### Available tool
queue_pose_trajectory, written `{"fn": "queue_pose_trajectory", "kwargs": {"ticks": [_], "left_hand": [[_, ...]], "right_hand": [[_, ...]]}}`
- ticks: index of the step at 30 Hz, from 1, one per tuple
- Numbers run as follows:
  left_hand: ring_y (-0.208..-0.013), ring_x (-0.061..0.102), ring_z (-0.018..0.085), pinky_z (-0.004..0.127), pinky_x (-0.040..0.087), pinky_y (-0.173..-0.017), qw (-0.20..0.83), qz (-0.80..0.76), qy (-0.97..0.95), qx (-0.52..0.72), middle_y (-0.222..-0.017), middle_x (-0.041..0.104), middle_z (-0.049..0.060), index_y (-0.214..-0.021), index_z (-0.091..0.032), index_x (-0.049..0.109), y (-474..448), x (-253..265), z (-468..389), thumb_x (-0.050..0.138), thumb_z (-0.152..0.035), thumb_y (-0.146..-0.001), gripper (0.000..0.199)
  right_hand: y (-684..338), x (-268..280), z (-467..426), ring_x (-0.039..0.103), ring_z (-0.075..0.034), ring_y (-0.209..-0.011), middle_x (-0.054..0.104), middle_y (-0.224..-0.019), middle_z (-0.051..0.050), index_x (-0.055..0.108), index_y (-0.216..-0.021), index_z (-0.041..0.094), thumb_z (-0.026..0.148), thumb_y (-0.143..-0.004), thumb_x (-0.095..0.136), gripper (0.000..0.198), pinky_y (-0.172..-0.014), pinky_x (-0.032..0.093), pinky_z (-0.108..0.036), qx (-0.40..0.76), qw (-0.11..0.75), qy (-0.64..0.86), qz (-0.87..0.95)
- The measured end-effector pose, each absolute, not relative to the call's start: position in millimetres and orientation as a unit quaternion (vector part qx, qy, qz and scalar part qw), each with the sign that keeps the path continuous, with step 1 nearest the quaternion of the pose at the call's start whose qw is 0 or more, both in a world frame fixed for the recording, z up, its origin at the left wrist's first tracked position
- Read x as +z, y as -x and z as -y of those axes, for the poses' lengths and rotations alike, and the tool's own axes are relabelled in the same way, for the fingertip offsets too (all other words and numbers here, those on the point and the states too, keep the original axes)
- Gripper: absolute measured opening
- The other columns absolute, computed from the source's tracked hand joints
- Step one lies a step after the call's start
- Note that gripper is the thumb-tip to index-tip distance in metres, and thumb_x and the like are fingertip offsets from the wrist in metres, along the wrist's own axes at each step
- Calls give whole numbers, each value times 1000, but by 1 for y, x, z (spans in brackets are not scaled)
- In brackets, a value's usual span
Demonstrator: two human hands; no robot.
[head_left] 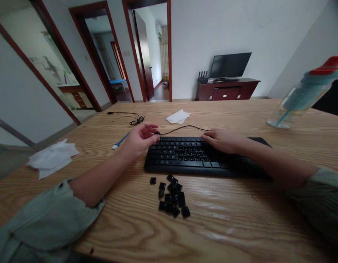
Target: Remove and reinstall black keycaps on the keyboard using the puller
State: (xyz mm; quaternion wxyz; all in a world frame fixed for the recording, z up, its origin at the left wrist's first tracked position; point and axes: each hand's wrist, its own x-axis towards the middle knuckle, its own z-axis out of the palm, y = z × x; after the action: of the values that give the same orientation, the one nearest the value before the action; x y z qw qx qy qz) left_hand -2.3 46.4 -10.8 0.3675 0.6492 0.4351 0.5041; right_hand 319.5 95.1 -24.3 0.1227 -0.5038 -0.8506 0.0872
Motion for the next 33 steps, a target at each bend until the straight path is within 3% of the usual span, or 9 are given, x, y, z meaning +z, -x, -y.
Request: {"fn": "queue_pose_trajectory", "kwargs": {"ticks": [8, 13, 17, 20, 26, 33], "left_hand": [[-69, 69, 12, 24, 55, -60, 488, -355, -690, 399, -96, 72, 5, -88, -17, 53, -7, -7, -42, 72, -23, -74, 25], [-72, 68, 11, 27, 56, -66, 487, -337, -708, 384, -99, 72, 6, -81, -16, 53, -4, -9, -50, 70, -16, -72, 20], [-80, 67, 13, 29, 55, -72, 371, -338, -761, 412, -98, 71, 6, -81, -17, 56, -9, -13, -51, 66, -16, -75, 12], [-81, 65, 14, 28, 53, -72, 248, -346, -794, 434, -93, 71, 4, -83, -18, 57, -15, -18, -48, 64, -14, -77, 10], [-80, 65, 16, 29, 51, -76, 50, -347, -838, 418, -84, 70, 0, -81, -20, 58, -20, -26, -41, 65, -12, -76, 12], [-80, 66, 17, 31, 51, -76, -9, -374, -841, 391, -82, 70, 0, -84, -22, 61, -19, -24, -37, 62, -9, -74, 16]], "right_hand": [[-319, -24, -78, 65, -24, -101, 70, -111, -10, 73, -108, 24, 53, -94, 38, 48, -95, 48, -38, 105, 118, 509, 846], [-316, -20, -77, 63, -25, -105, 69, -115, -9, 71, -111, 23, 46, -93, 45, 40, -98, 47, -40, 136, 128, 506, 842], [-286, -7, -61, 61, -23, -104, 67, -118, -10, 68, -112, 21, 45, -90, 53, 36, -92, 48, -38, 101, 267, 500, 818], [-250, 0, -43, 61, -18, -81, 70, -98, -8, 68, -106, 19, 48, -85, 61, 36, -73, 50, -32, 129, 359, 451, 807], [-216, -10, -28, 59, -14, -79, 69, -92, -4, 68, -102, 21, 33, -82, 67, 24, -70, 47, -28, 198, 385, 357, 827], [-216, -22, -28, 54, -12, -65, 66, -78, -1, 67, -92, 21, 32, -81, 66, 16, -59, 42, -26, 193, 387, 389, 814]]}}
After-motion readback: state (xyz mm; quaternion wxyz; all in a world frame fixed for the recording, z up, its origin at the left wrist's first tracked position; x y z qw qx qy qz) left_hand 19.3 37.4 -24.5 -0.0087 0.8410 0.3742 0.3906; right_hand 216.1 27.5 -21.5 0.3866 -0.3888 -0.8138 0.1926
